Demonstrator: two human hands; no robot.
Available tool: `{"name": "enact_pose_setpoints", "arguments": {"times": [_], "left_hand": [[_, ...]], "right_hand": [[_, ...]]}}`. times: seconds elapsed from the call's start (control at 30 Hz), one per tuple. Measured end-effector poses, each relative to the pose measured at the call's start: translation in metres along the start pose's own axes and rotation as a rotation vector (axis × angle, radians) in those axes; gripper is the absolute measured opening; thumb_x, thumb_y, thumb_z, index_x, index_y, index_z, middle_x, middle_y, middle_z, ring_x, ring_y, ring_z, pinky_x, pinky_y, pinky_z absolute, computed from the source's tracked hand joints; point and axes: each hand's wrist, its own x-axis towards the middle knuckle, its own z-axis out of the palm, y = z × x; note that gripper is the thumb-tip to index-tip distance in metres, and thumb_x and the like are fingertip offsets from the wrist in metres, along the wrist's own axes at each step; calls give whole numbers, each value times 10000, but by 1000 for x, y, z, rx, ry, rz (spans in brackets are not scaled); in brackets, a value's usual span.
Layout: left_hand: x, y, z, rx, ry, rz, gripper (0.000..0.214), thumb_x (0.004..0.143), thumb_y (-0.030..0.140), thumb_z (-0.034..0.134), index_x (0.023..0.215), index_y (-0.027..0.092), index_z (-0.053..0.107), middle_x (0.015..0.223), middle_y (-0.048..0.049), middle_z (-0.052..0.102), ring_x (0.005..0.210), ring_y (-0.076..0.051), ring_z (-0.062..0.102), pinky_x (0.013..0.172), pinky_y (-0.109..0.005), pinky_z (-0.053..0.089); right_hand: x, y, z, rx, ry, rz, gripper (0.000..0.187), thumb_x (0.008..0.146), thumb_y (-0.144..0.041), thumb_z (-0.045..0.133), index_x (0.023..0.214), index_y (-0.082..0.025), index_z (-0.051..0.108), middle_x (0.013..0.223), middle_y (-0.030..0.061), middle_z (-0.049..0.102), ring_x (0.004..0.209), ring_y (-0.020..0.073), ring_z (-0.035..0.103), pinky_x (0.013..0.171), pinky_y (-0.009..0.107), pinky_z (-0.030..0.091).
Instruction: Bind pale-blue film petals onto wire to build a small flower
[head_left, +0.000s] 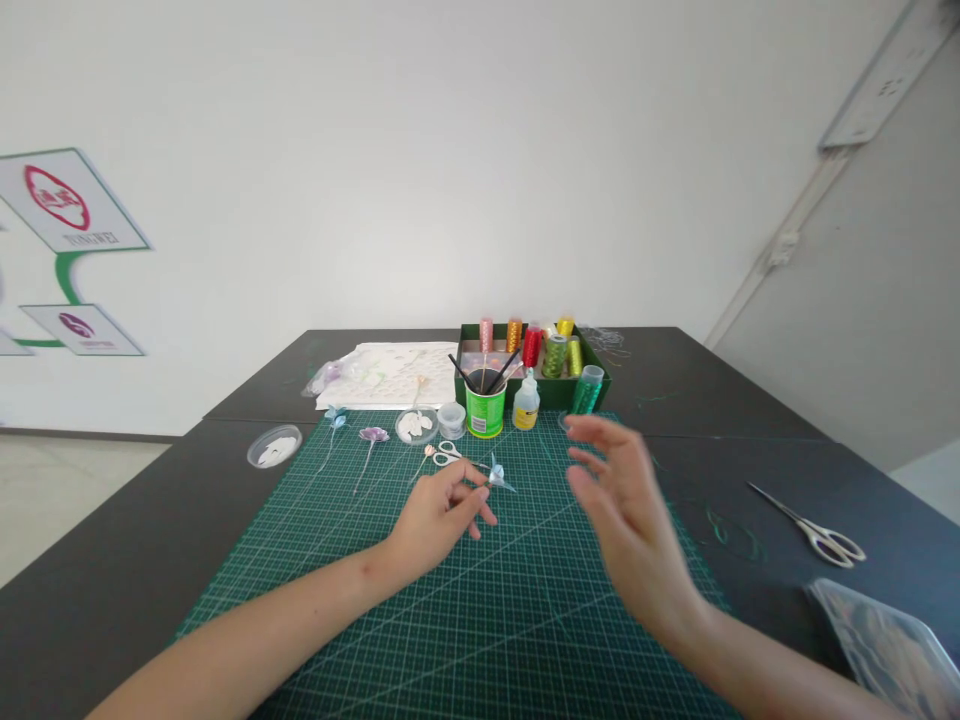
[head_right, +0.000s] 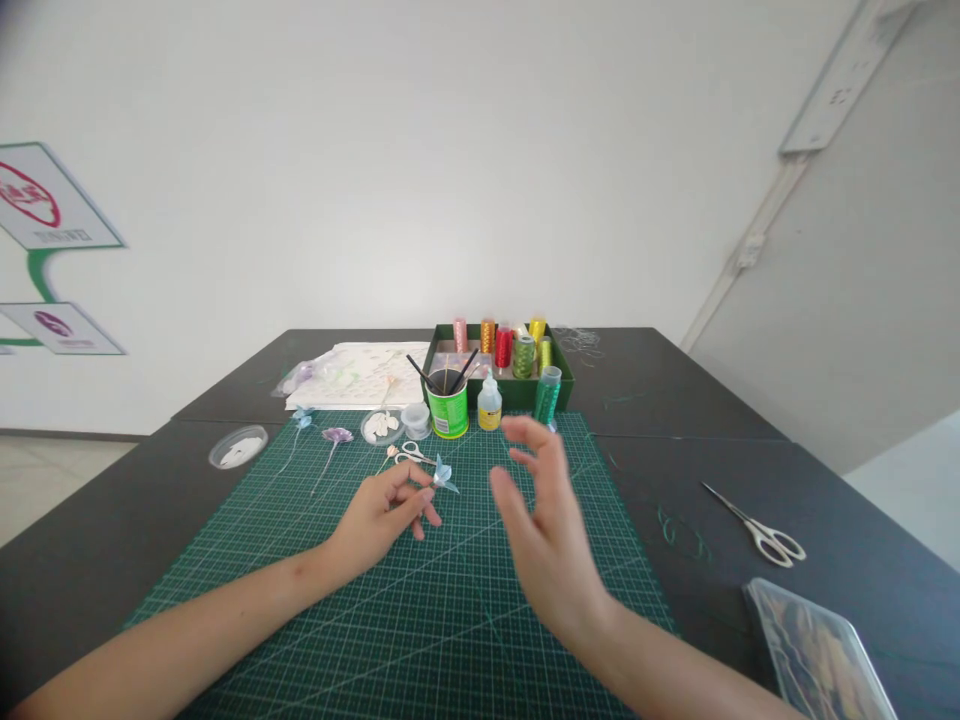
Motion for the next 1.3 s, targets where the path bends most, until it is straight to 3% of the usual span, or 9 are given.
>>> {"name": "enact_pose_setpoints", "arguments": {"times": [0.13,0.23,0.3,0.37,0.47,0.67,1.0,1.13,1.3], "left_hand": [[0,-5,2,-10,3,-5,197,892,368,516,889,171,524,691,-16,710,501,-116,614,520,-223,480],[0,-6,4,33,-2,-12,200,897,374,503,891,177,538,699,-8,708,512,-117,617,529,-225,481],[-1,-7,5,66,-7,-22,208,904,381,486,899,181,544,711,-6,708,508,-114,611,520,-221,472],[-1,-9,5,89,-18,-33,208,907,383,475,900,185,537,720,-2,710,489,-108,599,499,-215,458],[-1,-12,6,131,-41,-53,187,906,370,471,896,190,521,724,9,714,459,-97,584,484,-206,443],[0,-18,9,224,-97,-78,167,895,348,477,882,192,538,745,19,723,470,-94,600,497,-199,444],[-19,-13,16,257,-171,-76,247,874,416,504,808,182,550,829,2,737,489,-100,629,467,-190,427],[-31,-8,23,521,-112,63,218,869,361,522,762,201,625,695,31,704,543,-112,640,537,-196,419],[-48,-6,32,979,-19,327,172,878,287,516,802,240,662,708,24,704,642,-154,644,579,-233,375]], "right_hand": [[-25,22,35,159,-250,394,229,863,-341,545,1057,-229,504,1093,78,572,1063,220,582,915,378,497],[-34,29,47,341,-465,615,365,850,-423,532,1153,-241,438,1024,56,583,693,158,646,566,296,534],[-34,28,45,351,-605,657,437,865,-435,501,1247,-249,399,830,-3,591,452,105,518,403,242,400],[-31,26,39,256,-663,591,392,881,-398,491,1236,-235,459,587,-71,471,402,95,390,403,224,292],[-28,25,32,94,-628,439,261,904,-351,469,1104,-224,580,494,-80,329,439,105,312,450,240,229],[-28,26,29,-39,-568,291,261,942,-312,384,947,-206,622,551,-48,420,465,106,325,475,243,235],[-21,18,20,104,-569,196,303,881,-348,493,739,-154,677,639,1,573,572,114,448,535,232,333],[-26,8,18,166,-520,157,285,852,-351,532,760,-153,715,695,27,644,621,132,507,567,241,374],[-28,1,13,196,-349,199,333,827,-406,557,829,-131,746,618,27,609,552,122,482,500,238,346]]}}
